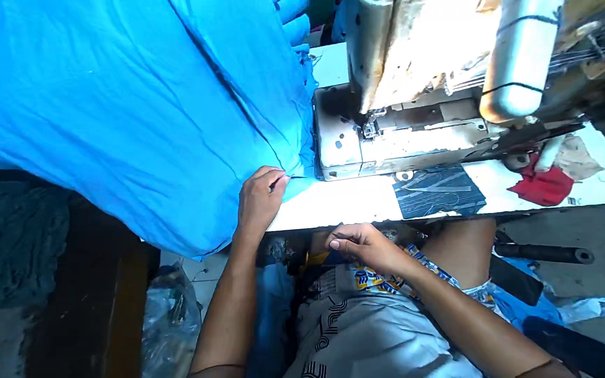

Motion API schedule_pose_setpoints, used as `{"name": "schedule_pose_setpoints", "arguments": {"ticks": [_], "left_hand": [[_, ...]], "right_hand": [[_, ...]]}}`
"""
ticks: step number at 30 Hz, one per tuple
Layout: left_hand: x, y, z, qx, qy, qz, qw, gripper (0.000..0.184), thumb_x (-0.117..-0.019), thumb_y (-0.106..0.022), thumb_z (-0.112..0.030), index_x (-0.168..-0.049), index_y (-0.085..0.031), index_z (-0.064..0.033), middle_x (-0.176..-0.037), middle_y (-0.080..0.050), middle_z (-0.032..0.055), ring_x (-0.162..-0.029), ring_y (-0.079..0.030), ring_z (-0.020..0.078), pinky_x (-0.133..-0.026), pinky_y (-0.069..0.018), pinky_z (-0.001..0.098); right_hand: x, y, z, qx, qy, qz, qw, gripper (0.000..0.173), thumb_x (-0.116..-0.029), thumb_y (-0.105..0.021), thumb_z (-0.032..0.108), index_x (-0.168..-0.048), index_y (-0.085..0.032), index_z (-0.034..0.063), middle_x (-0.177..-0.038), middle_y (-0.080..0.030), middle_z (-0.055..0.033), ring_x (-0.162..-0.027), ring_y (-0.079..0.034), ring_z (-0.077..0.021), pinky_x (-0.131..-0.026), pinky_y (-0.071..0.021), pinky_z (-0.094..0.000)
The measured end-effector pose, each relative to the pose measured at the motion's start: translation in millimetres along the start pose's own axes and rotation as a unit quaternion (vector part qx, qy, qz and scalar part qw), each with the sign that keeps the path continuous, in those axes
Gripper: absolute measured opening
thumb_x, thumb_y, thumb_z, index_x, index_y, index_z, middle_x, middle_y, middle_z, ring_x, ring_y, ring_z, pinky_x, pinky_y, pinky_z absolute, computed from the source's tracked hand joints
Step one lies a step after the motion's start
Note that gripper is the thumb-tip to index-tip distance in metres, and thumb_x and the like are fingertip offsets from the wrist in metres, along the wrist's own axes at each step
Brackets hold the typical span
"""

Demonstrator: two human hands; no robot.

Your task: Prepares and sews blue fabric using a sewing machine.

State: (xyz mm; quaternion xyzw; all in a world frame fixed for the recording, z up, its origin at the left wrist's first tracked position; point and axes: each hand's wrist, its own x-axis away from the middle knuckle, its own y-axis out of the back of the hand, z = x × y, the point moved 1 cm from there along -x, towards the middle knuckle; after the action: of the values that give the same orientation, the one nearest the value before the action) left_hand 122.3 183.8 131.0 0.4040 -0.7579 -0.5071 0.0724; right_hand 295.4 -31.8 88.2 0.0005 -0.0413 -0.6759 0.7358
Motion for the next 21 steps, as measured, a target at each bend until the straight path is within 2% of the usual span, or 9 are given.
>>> {"name": "schedule_pose_setpoints", "arguments": {"ticks": [5,8,10,12,14,16,18,21], "left_hand": [[1.9,16.4,-11.0,0.026,0.052,-0.025,0.998,0.018,-0.1041,-0.059,-0.021,-0.107,-0.073,-0.0105,-0.108,-0.069,0.0020,-0.080,-0.066,0.0094,-0.071,-0.0580,0.0318],[4.9,27.2,-18.1,0.051,0.073,-0.046,0.995,0.011,-0.0989,-0.068,-0.019,-0.106,-0.072,-0.0114,-0.100,-0.070,0.0007,-0.077,-0.068,0.0080,-0.069,-0.0610,0.0303],[6.8,31.7,-19.1,0.075,0.081,-0.054,0.992,0.011,-0.0960,-0.073,-0.019,-0.105,-0.072,-0.0136,-0.094,-0.071,-0.0016,-0.074,-0.068,0.0068,-0.067,-0.0611,0.0291],[8.9,34.1,-17.5,0.099,0.078,-0.048,0.991,0.010,-0.0953,-0.074,-0.018,-0.104,-0.073,-0.0142,-0.096,-0.072,-0.0029,-0.075,-0.069,0.0062,-0.068,-0.0615,0.0283],[10.2,36.6,-16.6,0.118,0.075,-0.048,0.989,0.008,-0.0954,-0.073,-0.018,-0.102,-0.074,-0.0151,-0.096,-0.072,-0.0044,-0.076,-0.067,0.0058,-0.068,-0.0601,0.0271],[10.0,40.0,-15.5,0.158,0.080,-0.054,0.983,0.008,-0.0959,-0.071,-0.016,-0.103,-0.075,-0.0144,-0.091,-0.072,-0.0037,-0.073,-0.067,0.0070,-0.066,-0.0586,0.0266],[8.4,42.0,-15.4,0.209,0.086,-0.055,0.973,0.007,-0.0968,-0.070,-0.014,-0.102,-0.074,-0.0125,-0.082,-0.071,-0.0014,-0.064,-0.064,0.0092,-0.058,-0.0551,0.0267],[5.5,43.1,-17.9,0.241,0.087,-0.036,0.966,0.008,-0.0979,-0.068,-0.012,-0.103,-0.074,-0.0112,-0.079,-0.070,0.0001,-0.062,-0.063,0.0099,-0.056,-0.0543,0.0260]], "right_hand": [[-35.9,-9.9,10.2,-0.010,-0.002,-0.046,0.999,0.026,-0.1054,-0.058,0.032,-0.106,-0.074,0.0127,-0.081,-0.066,0.0030,-0.070,-0.060,-0.0048,-0.067,-0.0511,-0.0255],[-66.2,-16.6,19.6,-0.052,0.031,-0.114,0.992,0.019,-0.1022,-0.063,0.024,-0.102,-0.074,0.0082,-0.081,-0.067,0.0003,-0.070,-0.060,-0.0066,-0.067,-0.0511,-0.0267],[-84.2,-20.1,28.8,-0.078,0.029,-0.146,0.986,0.017,-0.1010,-0.065,0.021,-0.102,-0.073,0.0067,-0.079,-0.067,-0.0026,-0.065,-0.059,-0.0097,-0.062,-0.0509,-0.0285],[-96.3,-21.4,36.0,-0.074,0.034,-0.168,0.982,0.015,-0.1011,-0.065,0.021,-0.102,-0.072,0.0073,-0.076,-0.065,-0.0042,-0.058,-0.057,-0.0121,-0.054,-0.0489,-0.0290],[-102.2,-21.5,39.0,-0.050,0.048,-0.192,0.979,0.013,-0.1007,-0.066,0.020,-0.100,-0.072,0.0079,-0.074,-0.065,-0.0046,-0.057,-0.056,-0.0136,-0.052,-0.0475,-0.0297],[-104.0,-21.5,39.9,-0.024,0.048,-0.216,0.975,0.010,-0.0990,-0.068,0.018,-0.099,-0.072,0.0089,-0.074,-0.065,-0.0036,-0.058,-0.057,-0.0135,-0.053,-0.0483,-0.0305],[-105.1,-23.8,40.1,-0.006,0.048,-0.236,0.971,0.008,-0.0962,-0.072,0.016,-0.101,-0.072,0.0092,-0.076,-0.066,-0.0026,-0.061,-0.059,-0.0130,-0.056,-0.0503,-0.0310],[-113.9,-30.8,45.4,-0.009,0.091,-0.259,0.962,0.011,-0.0953,-0.074,0.016,-0.103,-0.072,0.0080,-0.078,-0.067,-0.0022,-0.065,-0.061,-0.0119,-0.059,-0.0525,-0.0292]]}}
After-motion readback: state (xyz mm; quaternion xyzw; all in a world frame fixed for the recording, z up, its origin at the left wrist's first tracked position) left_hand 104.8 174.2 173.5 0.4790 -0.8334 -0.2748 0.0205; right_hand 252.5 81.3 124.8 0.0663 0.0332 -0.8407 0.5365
